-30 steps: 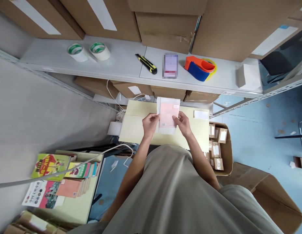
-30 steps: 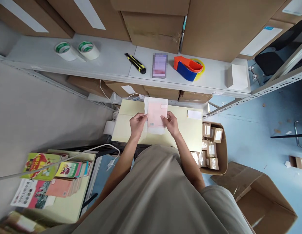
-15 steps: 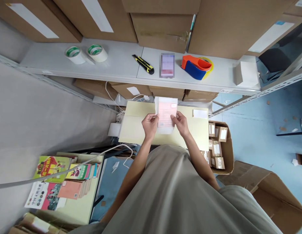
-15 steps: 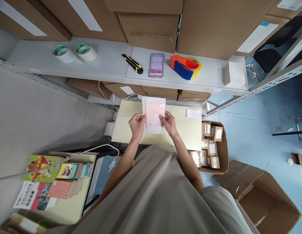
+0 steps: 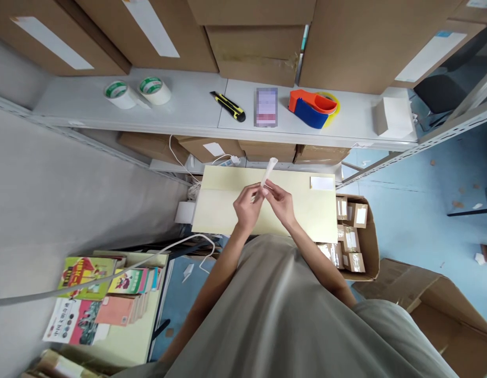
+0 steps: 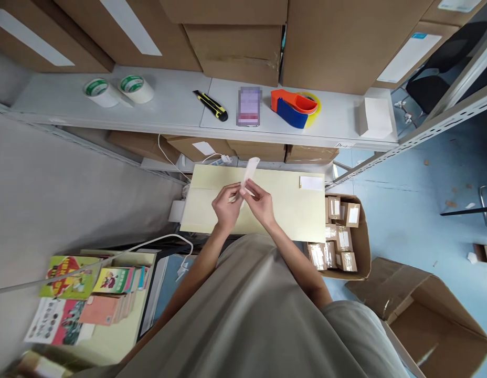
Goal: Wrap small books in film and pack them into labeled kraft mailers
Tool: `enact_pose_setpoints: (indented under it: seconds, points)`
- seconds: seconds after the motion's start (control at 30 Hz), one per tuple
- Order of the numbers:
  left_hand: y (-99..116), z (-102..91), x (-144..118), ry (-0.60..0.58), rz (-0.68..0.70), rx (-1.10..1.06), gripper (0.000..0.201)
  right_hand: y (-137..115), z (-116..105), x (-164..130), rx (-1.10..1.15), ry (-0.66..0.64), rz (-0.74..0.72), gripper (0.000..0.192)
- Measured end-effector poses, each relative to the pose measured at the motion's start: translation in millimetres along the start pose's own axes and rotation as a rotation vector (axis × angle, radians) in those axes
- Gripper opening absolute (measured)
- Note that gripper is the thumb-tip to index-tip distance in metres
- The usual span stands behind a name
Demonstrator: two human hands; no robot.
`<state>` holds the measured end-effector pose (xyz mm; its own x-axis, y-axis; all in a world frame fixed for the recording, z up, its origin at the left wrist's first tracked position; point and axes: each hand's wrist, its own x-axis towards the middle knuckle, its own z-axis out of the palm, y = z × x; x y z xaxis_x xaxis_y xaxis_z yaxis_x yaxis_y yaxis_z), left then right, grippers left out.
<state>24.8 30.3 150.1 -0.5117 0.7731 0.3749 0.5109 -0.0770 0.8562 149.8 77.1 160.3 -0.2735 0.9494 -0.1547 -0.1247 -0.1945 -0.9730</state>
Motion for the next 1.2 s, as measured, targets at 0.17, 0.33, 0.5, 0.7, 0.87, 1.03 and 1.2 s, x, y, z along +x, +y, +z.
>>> enact_pose_setpoints:
  seconds: [0.17,0.33,0.5,0.7,0.87,1.03,1.2]
  points:
    - [14.9,6.5,-18.5,-0.177,0.064,0.052,0.024,-3.4,-1.6,5.1,0.017,0.098,0.002,0.065]
    - [16.0,-19.3,-3.8,-0.124,-0.139,-0.184,0.048,-11.6,-42.9,23.6,0.087,0.036,0.11,0.068]
    - [9.8,-47.2,26.2,-0.234,-0.457,-0.384,0.054,-21.5,-55.2,21.7,0.182,-0.132,0.162,0.068]
    - [14.3,-53.4,29.4,-0.24,-0.516,-0.479,0.049,-26.3,-48.8,18.2,0.248,-0.169,0.217,0.067]
    - [-4.1,-45.9,26.4,-0.14,-0.461,-0.258,0.045,-24.2,-45.9,24.4,0.16,-0.148,0.184,0.069]
    - [1.8,-21.7,8.4,-0.161,-0.218,-0.005,0.036,-6.5,-30.1,24.6,0.015,-0.03,0.17,0.066]
    - [19.5,0.2,-3.1,-0.23,-0.198,0.038,0.021,8.3,-16.1,12.2,-0.074,0.014,0.085,0.063]
